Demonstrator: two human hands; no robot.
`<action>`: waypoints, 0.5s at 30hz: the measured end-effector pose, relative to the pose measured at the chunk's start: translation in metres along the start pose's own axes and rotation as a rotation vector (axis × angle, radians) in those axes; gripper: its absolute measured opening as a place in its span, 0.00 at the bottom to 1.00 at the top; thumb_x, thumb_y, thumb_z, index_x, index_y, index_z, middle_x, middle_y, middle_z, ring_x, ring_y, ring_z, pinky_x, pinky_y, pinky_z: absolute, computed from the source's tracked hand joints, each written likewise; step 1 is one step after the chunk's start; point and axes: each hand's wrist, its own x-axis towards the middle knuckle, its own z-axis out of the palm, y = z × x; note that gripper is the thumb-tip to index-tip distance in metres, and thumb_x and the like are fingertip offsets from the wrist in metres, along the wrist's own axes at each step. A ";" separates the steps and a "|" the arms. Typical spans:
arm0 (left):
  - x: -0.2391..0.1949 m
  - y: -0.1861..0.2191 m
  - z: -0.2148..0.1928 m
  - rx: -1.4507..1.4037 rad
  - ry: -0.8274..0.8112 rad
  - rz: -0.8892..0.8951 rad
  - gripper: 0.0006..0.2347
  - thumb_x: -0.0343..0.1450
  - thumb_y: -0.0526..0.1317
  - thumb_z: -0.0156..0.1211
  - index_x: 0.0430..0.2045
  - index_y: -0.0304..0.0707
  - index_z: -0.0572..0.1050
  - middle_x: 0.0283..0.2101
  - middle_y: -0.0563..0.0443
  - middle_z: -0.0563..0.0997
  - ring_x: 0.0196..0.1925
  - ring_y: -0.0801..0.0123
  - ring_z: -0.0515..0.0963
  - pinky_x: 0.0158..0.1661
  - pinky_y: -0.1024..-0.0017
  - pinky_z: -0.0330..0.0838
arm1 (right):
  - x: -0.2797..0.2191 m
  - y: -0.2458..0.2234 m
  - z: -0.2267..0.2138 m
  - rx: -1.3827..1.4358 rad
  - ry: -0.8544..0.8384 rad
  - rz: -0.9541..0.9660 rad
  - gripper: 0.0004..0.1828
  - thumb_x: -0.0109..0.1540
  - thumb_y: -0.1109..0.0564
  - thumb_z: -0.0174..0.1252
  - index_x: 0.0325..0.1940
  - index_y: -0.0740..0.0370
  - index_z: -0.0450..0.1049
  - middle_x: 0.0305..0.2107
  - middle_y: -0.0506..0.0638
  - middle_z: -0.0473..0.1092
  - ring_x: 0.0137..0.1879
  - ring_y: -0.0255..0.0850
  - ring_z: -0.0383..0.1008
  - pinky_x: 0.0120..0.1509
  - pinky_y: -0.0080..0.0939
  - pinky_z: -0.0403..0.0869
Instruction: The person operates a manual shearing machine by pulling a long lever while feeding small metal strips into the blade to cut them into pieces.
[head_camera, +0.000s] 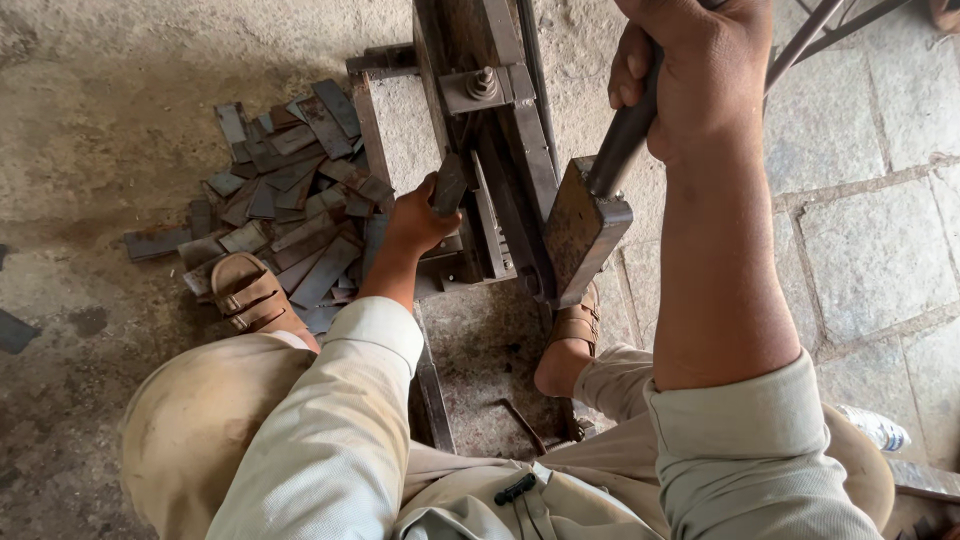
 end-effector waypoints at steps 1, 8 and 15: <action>0.003 0.001 0.000 0.062 0.042 0.050 0.38 0.61 0.46 0.72 0.68 0.38 0.65 0.41 0.37 0.85 0.42 0.52 0.86 0.45 0.60 0.80 | 0.000 -0.001 0.000 0.003 -0.006 -0.004 0.10 0.75 0.65 0.59 0.39 0.63 0.76 0.21 0.51 0.68 0.20 0.40 0.71 0.27 0.39 0.73; 0.019 -0.002 0.008 0.156 0.082 0.047 0.40 0.58 0.46 0.72 0.68 0.37 0.64 0.40 0.35 0.85 0.41 0.48 0.85 0.43 0.56 0.79 | -0.002 -0.005 0.003 -0.031 0.053 0.043 0.09 0.72 0.66 0.57 0.36 0.64 0.73 0.20 0.51 0.66 0.22 0.39 0.69 0.29 0.40 0.71; 0.019 -0.008 0.012 0.176 0.056 0.041 0.40 0.59 0.47 0.70 0.69 0.34 0.63 0.37 0.36 0.85 0.38 0.51 0.86 0.42 0.58 0.81 | -0.002 -0.003 0.001 -0.107 0.014 0.013 0.11 0.73 0.64 0.55 0.34 0.62 0.71 0.21 0.51 0.67 0.23 0.39 0.70 0.31 0.40 0.74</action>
